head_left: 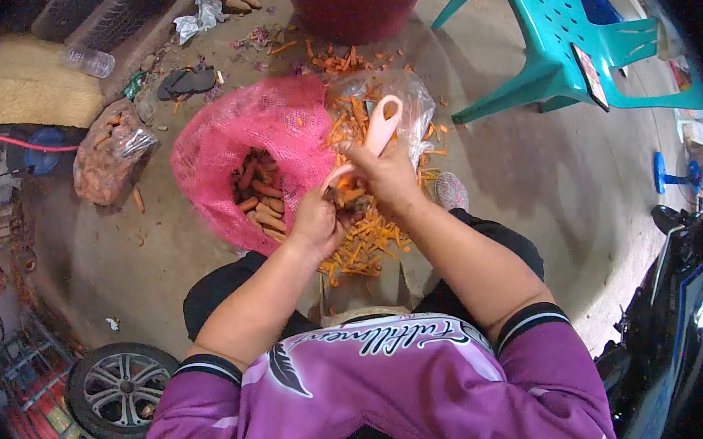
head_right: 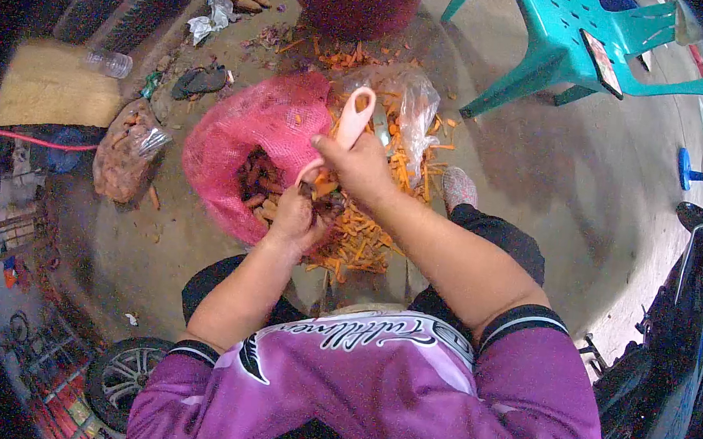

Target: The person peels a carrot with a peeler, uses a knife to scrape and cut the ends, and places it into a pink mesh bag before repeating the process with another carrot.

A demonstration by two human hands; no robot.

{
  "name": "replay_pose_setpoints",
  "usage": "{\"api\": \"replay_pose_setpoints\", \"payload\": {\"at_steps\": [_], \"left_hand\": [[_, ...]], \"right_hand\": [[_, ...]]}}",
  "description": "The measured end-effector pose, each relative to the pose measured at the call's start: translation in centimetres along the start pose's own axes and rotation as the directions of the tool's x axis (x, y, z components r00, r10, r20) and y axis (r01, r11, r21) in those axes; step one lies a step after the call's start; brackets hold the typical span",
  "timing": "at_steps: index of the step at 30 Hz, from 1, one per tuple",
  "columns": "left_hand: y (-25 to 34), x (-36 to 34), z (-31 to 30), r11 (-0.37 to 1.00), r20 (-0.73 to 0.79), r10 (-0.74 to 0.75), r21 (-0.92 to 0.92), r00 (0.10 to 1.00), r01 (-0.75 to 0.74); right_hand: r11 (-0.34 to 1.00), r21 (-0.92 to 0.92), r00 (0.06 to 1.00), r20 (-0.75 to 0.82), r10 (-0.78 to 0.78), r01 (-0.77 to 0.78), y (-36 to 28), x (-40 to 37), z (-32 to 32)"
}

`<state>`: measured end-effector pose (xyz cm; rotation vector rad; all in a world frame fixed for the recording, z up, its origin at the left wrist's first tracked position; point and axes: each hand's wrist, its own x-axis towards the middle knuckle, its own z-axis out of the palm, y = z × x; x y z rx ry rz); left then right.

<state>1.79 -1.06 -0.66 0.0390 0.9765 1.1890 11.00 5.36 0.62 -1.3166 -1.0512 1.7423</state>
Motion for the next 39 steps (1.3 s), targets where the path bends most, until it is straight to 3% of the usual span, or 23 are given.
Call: {"api": "replay_pose_setpoints", "payload": {"at_steps": [1,4,7,8,12,15,19,20,23,24,27,28,31,34,37,38,39], "left_hand": [[-0.1,0.1,-0.2,1.0,0.006,-0.001,0.021,1.0,0.001],[-0.9,0.7,-1.6,0.998,0.012,-0.027,0.064,1.0,0.026],[-1.2,0.8,-2.3,0.995,0.03,-0.09,0.04,0.996,0.089],[-0.9,0.6,-1.9,0.994,0.058,-0.107,0.019,0.993,0.106],[-0.5,0.6,-1.9,0.998,-0.01,-0.062,-0.032,0.998,0.061],[-1.5,1.8,-1.6,0.989,-0.029,0.14,0.057,0.99,-0.139],[-1.2,1.2,-2.4,0.996,-0.014,0.068,0.063,0.998,-0.067],[-1.3,1.3,-2.9,0.994,0.006,0.058,0.088,0.998,-0.059],[-1.0,1.5,-3.4,0.997,0.028,-0.013,0.08,1.0,0.011],[-0.9,1.5,-3.4,0.997,0.028,-0.042,0.059,0.999,0.04],[0.0,0.5,0.4,0.998,-0.118,0.024,-0.052,0.993,-0.03],[-0.3,0.8,-0.3,0.998,-0.083,0.016,-0.058,0.996,-0.021],[-1.2,1.7,-2.2,0.999,-0.017,0.0,-0.054,1.0,-0.001],[-1.3,1.2,-2.0,0.999,-0.016,-0.018,-0.04,1.0,0.018],[-1.0,1.0,-2.1,0.994,0.01,-0.074,-0.074,0.997,0.075],[-0.8,0.9,-1.9,0.992,0.016,-0.092,-0.081,0.996,0.093],[-0.7,0.8,-1.7,0.99,0.02,-0.111,-0.09,0.994,0.112]], "right_hand": [[1.0,0.024,0.999,0.051,0.019,-0.02,0.6,-0.1,0.0],[0.997,0.008,0.997,0.016,0.072,-0.072,1.3,0.7,-0.5],[0.979,-0.202,0.974,-0.223,-0.049,0.003,1.1,3.0,-2.1],[0.998,0.015,0.954,-0.295,-0.046,0.053,1.2,3.7,-2.2],[0.999,-0.034,0.983,-0.186,-0.006,0.0,0.2,1.9,-1.1],[0.999,0.024,0.999,0.024,-0.031,0.03,0.6,0.2,0.2],[0.995,-0.093,0.994,-0.107,0.018,-0.028,1.3,2.3,-1.3],[0.995,-0.089,0.976,-0.216,0.018,-0.038,1.3,3.0,-1.6],[0.996,0.085,0.97,-0.237,0.056,-0.037,0.6,3.0,-1.9],[0.997,-0.003,0.979,-0.19,0.076,-0.078,0.3,2.4,-1.8],[0.998,0.042,0.998,-0.037,-0.041,0.043,0.8,0.9,-0.4],[0.992,0.101,0.997,0.015,-0.077,0.075,1.2,0.7,-0.1],[0.996,0.022,0.993,0.073,-0.089,0.088,1.2,0.2,0.2],[0.993,-0.115,0.999,0.031,-0.009,0.013,1.3,0.9,-0.4],[0.994,-0.099,0.967,-0.246,-0.066,0.042,2.5,4.0,-2.2],[0.996,0.021,0.955,-0.286,-0.075,0.085,2.1,4.1,-2.6],[0.998,0.028,0.966,-0.254,-0.051,0.06,2.0,3.9,-2.6]]}}
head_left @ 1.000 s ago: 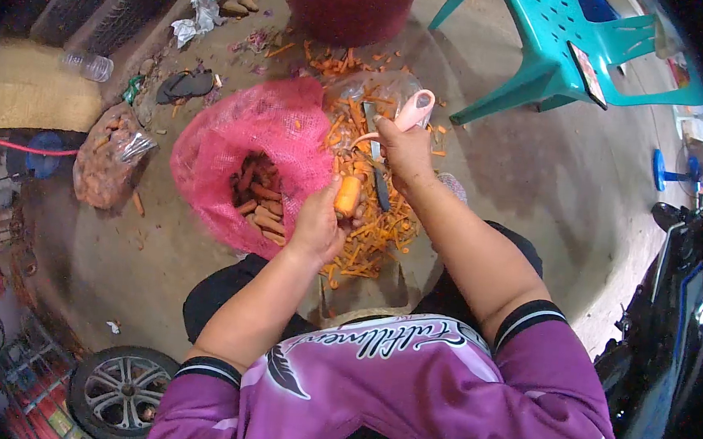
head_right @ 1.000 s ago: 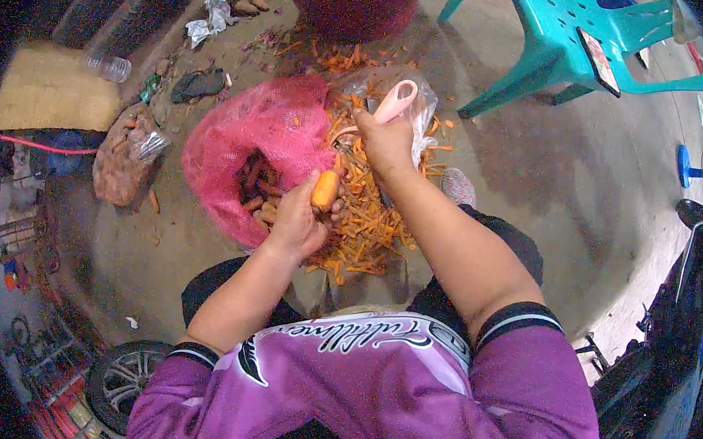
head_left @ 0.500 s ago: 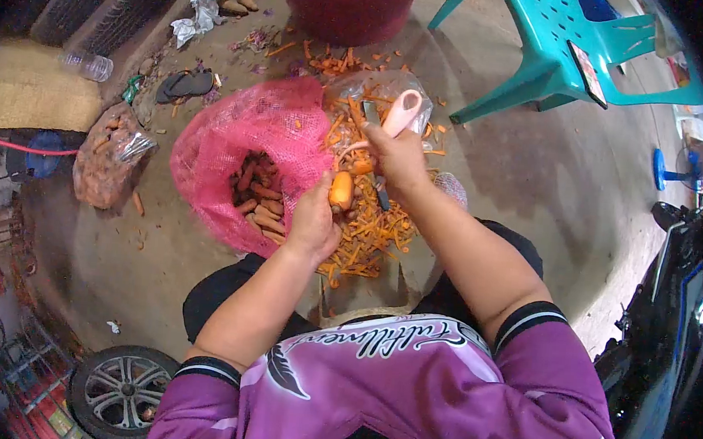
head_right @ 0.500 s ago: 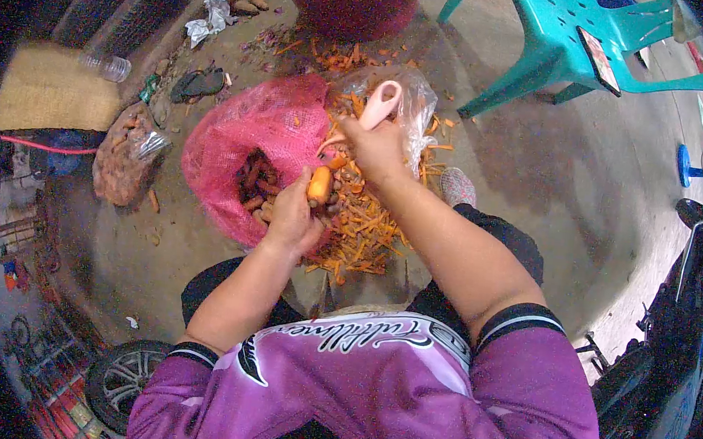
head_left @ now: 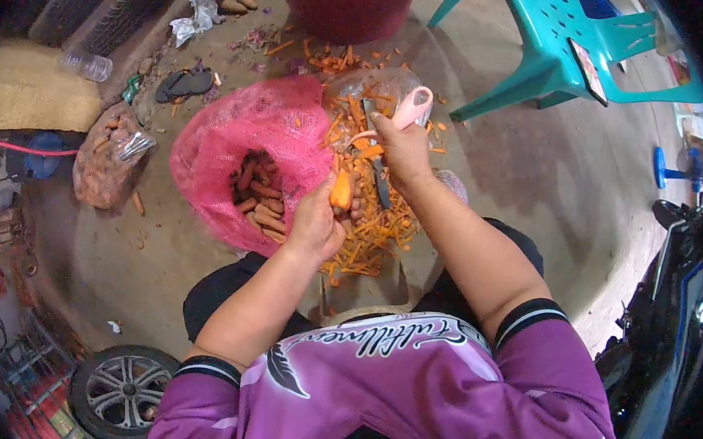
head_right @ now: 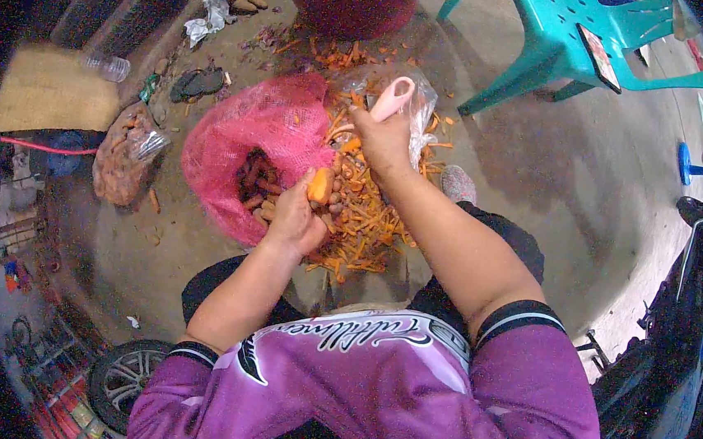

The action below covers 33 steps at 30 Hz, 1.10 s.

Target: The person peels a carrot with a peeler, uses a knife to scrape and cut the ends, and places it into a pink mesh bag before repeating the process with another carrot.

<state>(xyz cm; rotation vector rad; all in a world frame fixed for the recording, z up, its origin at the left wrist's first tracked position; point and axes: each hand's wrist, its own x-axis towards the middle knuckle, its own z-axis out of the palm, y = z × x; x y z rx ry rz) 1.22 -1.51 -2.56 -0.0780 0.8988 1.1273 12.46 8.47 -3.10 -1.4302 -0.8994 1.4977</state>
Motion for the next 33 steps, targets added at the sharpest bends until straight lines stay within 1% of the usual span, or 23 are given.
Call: {"api": "replay_pose_setpoints", "payload": {"at_steps": [2,3,6,7,9,10,11,12,14,15,18,19,22,23,24,26,27,30,33], "left_hand": [[-0.2,0.2,-0.3,1.0,-0.074,0.024,-0.002,0.997,-0.024],[-0.3,0.3,-0.4,0.999,-0.112,0.036,-0.002,0.993,-0.037],[0.1,0.0,1.0,0.994,-0.052,0.112,0.018,0.992,-0.112],[0.0,-0.1,1.0,0.993,-0.099,0.109,0.056,0.989,-0.104],[0.0,-0.4,0.7,0.988,-0.19,0.108,0.131,0.976,-0.084],[0.0,-0.3,0.4,0.987,-0.147,0.108,0.138,0.983,-0.088],[-0.1,-0.2,-0.1,0.985,-0.104,0.105,0.147,0.989,-0.089],[-0.2,-0.1,-0.4,0.984,-0.06,0.101,0.154,0.993,-0.091],[-0.1,-0.1,0.3,0.974,-0.039,0.154,0.176,0.987,-0.145],[-0.1,-0.2,0.6,0.967,-0.029,0.181,0.186,0.983,-0.173],[-0.5,0.5,-1.1,0.942,0.007,0.191,0.278,0.982,-0.185],[-0.5,0.4,-0.9,0.954,-0.015,0.181,0.245,0.983,-0.172],[-0.1,0.2,-0.2,0.981,-0.072,0.13,0.152,0.989,-0.118],[0.1,0.3,-0.1,0.988,-0.087,0.105,0.126,0.991,-0.094],[0.2,0.3,-0.1,0.993,-0.102,0.08,0.1,0.992,-0.069],[0.4,0.2,-0.3,0.995,-0.037,0.055,0.084,0.998,-0.052],[0.5,0.1,-0.3,0.996,-0.003,0.043,0.077,0.999,-0.042],[0.4,0.0,1.0,0.992,0.028,0.113,0.05,0.993,-0.114],[0.0,1.0,-0.8,0.999,0.008,0.054,-0.001,0.998,-0.054]], "right_hand": [[0.999,-0.008,0.996,0.074,0.05,-0.05,-0.7,-1.3,0.7],[0.999,-0.012,0.992,0.125,-0.033,0.035,-0.3,-2.1,1.2],[0.999,-0.047,0.955,0.296,0.02,-0.007,-0.4,-3.6,1.5],[0.994,-0.104,0.97,0.234,0.059,-0.035,0.4,-2.7,1.3],[0.987,-0.162,0.998,0.062,0.021,-0.011,1.4,0.0,0.2],[0.982,-0.191,1.0,-0.024,-0.002,-0.002,1.6,0.6,-0.1],[1.0,-0.016,1.0,0.013,0.024,-0.024,-0.2,-0.3,0.1],[0.998,-0.032,0.997,0.061,0.046,-0.045,-0.9,-1.2,0.3],[0.994,-0.07,0.983,0.159,0.091,-0.081,-1.6,-2.4,1.0],[0.997,-0.076,0.98,0.198,0.021,-0.006,-0.1,-2.1,1.2],[0.977,-0.197,0.996,0.03,0.085,-0.078,-0.6,-0.9,0.4],[0.999,-0.03,1.0,-0.004,0.029,-0.029,-0.9,-0.4,0.6],[0.989,0.073,0.989,0.076,0.126,-0.131,-2.0,-2.0,0.9],[0.995,0.008,0.986,0.135,0.1,-0.102,-1.7,-2.4,0.9],[0.997,0.024,0.989,0.128,0.075,-0.079,-1.7,-2.7,1.1],[0.998,0.055,0.993,0.113,0.025,-0.031,-1.9,-3.6,1.6],[0.995,0.07,0.984,0.167,0.059,-0.072,-2.4,-4.1,1.5],[0.997,-0.04,0.968,0.241,0.076,-0.068,-1.7,-4.0,1.2],[1.0,0.001,0.943,0.333,0.028,-0.03,-2.5,-4.9,1.6]]}}
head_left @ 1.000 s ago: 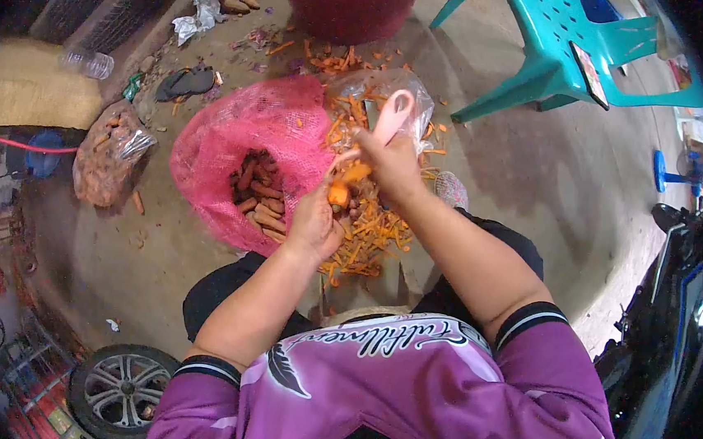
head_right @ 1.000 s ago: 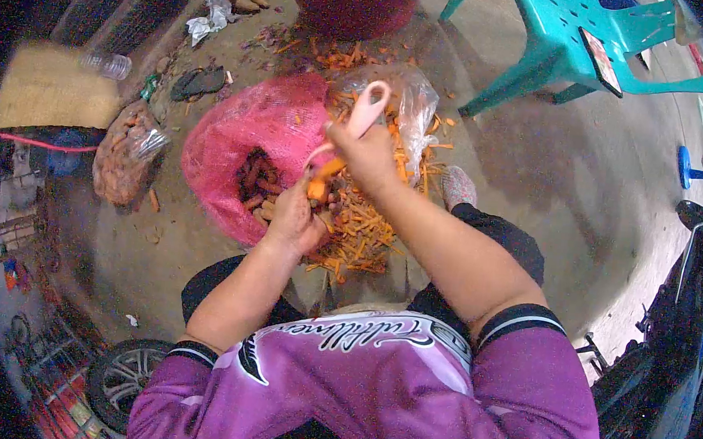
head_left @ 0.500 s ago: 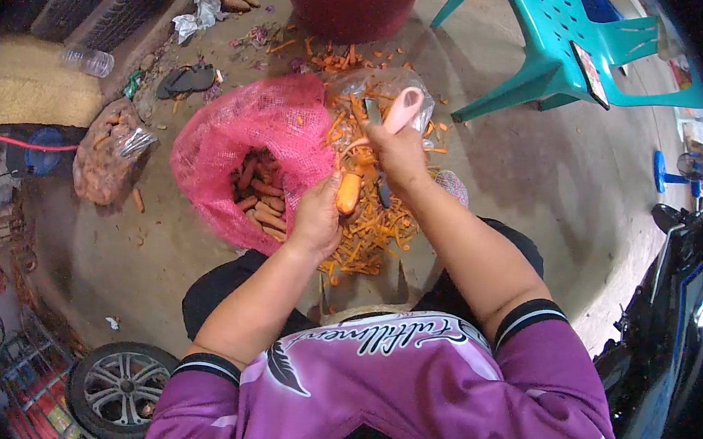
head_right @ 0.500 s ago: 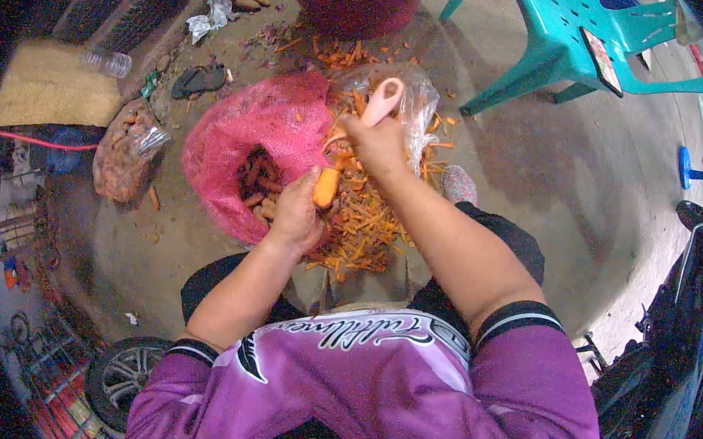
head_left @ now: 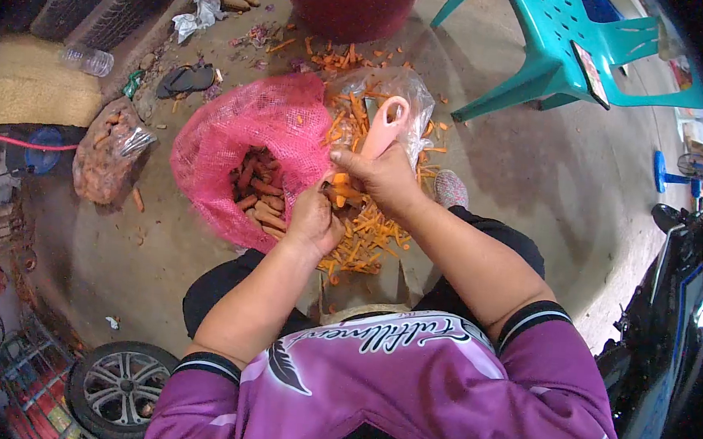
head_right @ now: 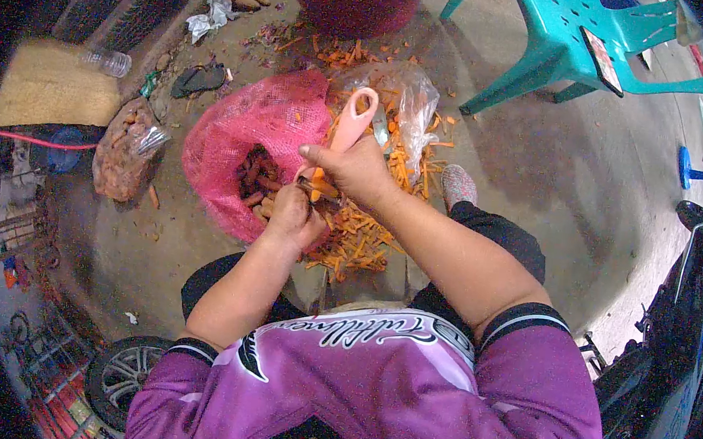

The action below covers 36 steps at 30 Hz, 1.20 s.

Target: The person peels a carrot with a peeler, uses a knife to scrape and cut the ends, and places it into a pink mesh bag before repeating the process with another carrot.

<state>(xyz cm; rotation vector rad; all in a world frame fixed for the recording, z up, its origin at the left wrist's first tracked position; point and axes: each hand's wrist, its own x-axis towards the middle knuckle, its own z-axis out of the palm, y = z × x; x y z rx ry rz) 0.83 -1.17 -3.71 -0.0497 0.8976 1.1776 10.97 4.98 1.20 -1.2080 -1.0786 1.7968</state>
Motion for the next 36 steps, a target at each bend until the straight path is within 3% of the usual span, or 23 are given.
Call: {"api": "replay_pose_setpoints", "payload": {"at_steps": [3,4,7,11,12,16,19,20,23,24,27,28,31,32,35,36], "left_hand": [[-0.2,-0.1,0.1,1.0,-0.032,-0.026,-0.005,0.999,0.026],[-0.3,-0.2,0.1,0.999,-0.032,-0.022,0.024,0.999,0.022],[-0.4,-0.8,0.1,0.996,-0.033,-0.009,0.083,0.999,0.012],[-0.2,-0.3,0.5,0.996,-0.025,0.043,0.085,0.999,-0.041],[-0.3,-0.1,0.2,0.994,-0.018,0.065,0.091,0.998,-0.063],[-0.7,0.2,-0.6,0.981,-0.016,0.093,0.171,0.996,-0.089],[0.1,-0.9,0.3,0.961,0.006,0.086,0.265,0.996,-0.085],[0.2,-1.0,0.5,0.964,-0.005,0.085,0.255,0.996,-0.081],[0.4,-0.6,-0.1,0.981,-0.033,0.027,0.192,0.999,-0.02],[0.4,-0.4,-0.5,0.986,-0.039,-0.002,0.165,0.999,0.009],[0.6,-0.3,-1.6,0.996,0.154,-0.075,0.065,0.985,0.066],[0.6,-0.4,-1.3,0.996,0.113,-0.058,0.079,0.992,0.049],[0.9,-0.8,-0.7,0.994,-0.005,-0.016,0.105,1.0,0.016],[1.1,-0.9,-0.9,0.995,-0.041,-0.016,0.101,0.999,0.02],[2.4,-1.6,-1.2,0.984,-0.064,0.059,0.174,0.996,-0.047],[2.8,-1.7,-1.3,0.975,-0.056,0.093,0.209,0.994,-0.08]], "right_hand": [[0.997,-0.075,1.0,-0.001,-0.024,0.023,1.3,1.1,-0.8],[0.989,-0.15,0.994,-0.111,-0.024,0.008,1.6,2.0,-1.3],[0.998,-0.056,0.963,-0.269,-0.001,-0.014,1.9,4.5,-3.4],[0.996,0.082,0.995,-0.086,0.047,-0.04,0.9,2.0,-1.1],[0.996,0.06,0.997,0.025,0.067,-0.069,-0.1,1.1,-0.8],[0.998,-0.011,0.982,-0.178,0.057,-0.059,0.7,3.2,-2.4],[0.978,0.168,0.98,-0.139,0.145,-0.121,-0.2,2.5,-1.9],[0.989,0.085,0.99,-0.063,0.124,-0.118,0.4,2.5,-1.9],[0.993,0.032,0.993,-0.032,0.117,-0.116,1.1,2.7,-2.2],[0.999,-0.013,0.991,-0.128,0.031,-0.033,1.7,3.6,-2.6],[0.99,0.103,0.984,-0.143,0.109,-0.094,0.1,3.2,-2.6],[0.988,0.041,0.983,-0.104,0.151,-0.147,0.9,3.5,-2.4],[0.99,0.095,0.995,0.014,0.102,-0.103,2.3,3.2,-1.7],[0.985,0.042,0.986,0.008,0.167,-0.167,3.0,4.0,-2.5],[0.902,-0.384,0.962,-0.252,0.105,-0.199,8.4,7.1,-4.8],[0.834,-0.505,0.96,-0.262,0.1,-0.224,9.2,7.5,-4.9]]}}
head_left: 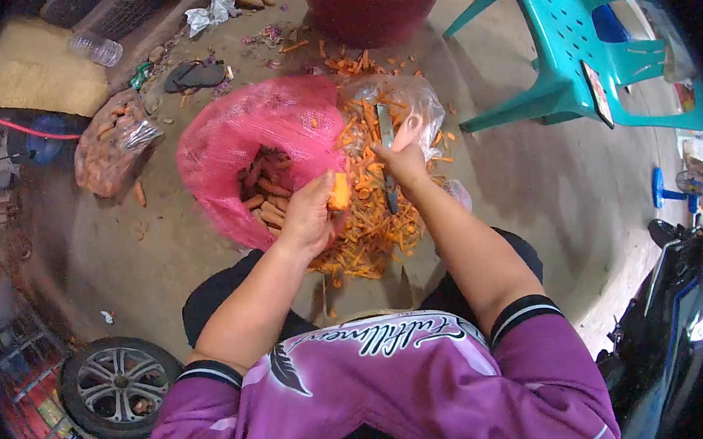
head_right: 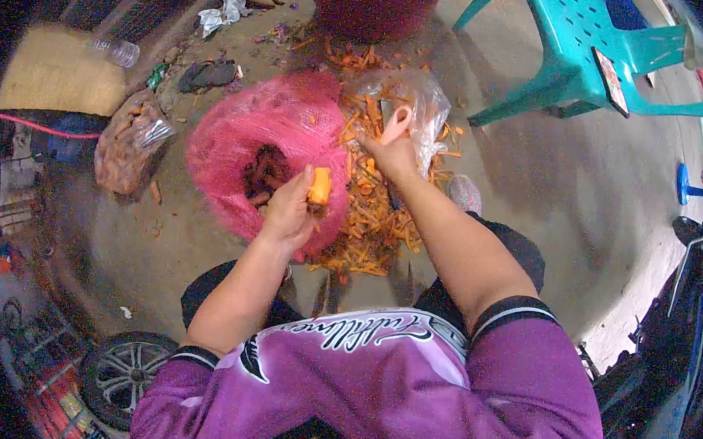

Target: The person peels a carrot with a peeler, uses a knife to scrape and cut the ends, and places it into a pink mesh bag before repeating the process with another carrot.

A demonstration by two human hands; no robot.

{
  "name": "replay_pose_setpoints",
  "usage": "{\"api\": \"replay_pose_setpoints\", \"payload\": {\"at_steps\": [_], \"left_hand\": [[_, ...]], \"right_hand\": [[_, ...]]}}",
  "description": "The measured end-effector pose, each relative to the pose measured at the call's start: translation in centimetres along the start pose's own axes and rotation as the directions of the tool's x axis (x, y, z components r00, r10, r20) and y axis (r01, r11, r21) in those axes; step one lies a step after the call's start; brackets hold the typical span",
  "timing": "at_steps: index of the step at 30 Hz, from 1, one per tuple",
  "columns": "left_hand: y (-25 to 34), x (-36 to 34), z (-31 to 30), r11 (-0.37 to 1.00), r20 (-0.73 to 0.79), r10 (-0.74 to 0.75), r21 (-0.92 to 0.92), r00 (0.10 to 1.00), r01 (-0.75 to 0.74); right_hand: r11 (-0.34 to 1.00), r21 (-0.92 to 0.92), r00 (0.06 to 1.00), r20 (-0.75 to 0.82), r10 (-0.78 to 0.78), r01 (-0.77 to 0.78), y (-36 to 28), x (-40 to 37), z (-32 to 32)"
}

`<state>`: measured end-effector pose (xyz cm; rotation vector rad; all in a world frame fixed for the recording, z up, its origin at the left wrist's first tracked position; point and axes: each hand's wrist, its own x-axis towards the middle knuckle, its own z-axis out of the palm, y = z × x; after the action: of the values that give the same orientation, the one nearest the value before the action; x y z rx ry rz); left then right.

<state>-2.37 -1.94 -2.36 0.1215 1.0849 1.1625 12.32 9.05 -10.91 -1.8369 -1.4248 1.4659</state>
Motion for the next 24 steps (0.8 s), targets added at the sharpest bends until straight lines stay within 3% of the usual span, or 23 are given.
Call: {"api": "replay_pose_setpoints", "payload": {"at_steps": [3,6,9,12,16,18,20,21,22,24], "left_hand": [[0.4,0.5,-1.9,0.999,-0.147,0.026,0.046,0.989,-0.02],[1.2,0.8,-3.7,0.996,-0.111,-0.003,0.093,0.994,0.013],[2.0,0.2,-3.8,0.997,0.006,0.019,-0.075,1.0,-0.019],[2.4,0.0,-4.3,0.994,0.102,0.001,-0.111,0.995,0.01],[3.5,-0.3,-3.6,0.986,0.196,-0.043,-0.152,0.98,0.073],[3.7,-0.6,-3.1,0.978,0.253,-0.045,-0.188,0.966,0.095],[4.1,-0.8,-2.5,0.972,0.331,-0.029,-0.21,0.943,0.103],[4.1,-0.9,-2.2,0.982,0.343,-0.02,-0.171,0.939,0.084],[4.1,-0.9,-2.1,0.989,0.355,-0.011,-0.132,0.935,0.061],[4.0,-1.1,-1.7,0.994,0.407,-0.001,-0.1,0.914,0.045]], "right_hand": [[0.931,-0.364,0.996,0.076,0.05,-0.018,2.1,1.9,1.5],[0.782,-0.618,0.906,0.286,0.312,-0.075,2.7,4.9,3.3],[0.745,-0.657,0.993,-0.1,0.068,-0.117,8.2,6.2,6.1],[0.733,-0.663,0.986,-0.152,0.064,-0.15,11.1,6.0,6.8],[0.7,-0.714,0.997,-0.051,-0.058,0.005,16.4,8.8,6.1],[0.587,-0.805,0.995,0.099,-0.018,0.091,18.5,10.6,5.0],[0.82,-0.564,0.984,0.072,0.164,-0.096,16.1,11.4,3.5],[0.916,-0.319,0.961,0.051,0.272,-0.242,14.6,10.8,2.8],[0.926,-0.049,0.926,0.029,0.375,-0.374,12.3,9.7,2.1],[0.915,0.066,0.917,0.036,0.397,-0.398,3.8,5.1,0.3]]}}
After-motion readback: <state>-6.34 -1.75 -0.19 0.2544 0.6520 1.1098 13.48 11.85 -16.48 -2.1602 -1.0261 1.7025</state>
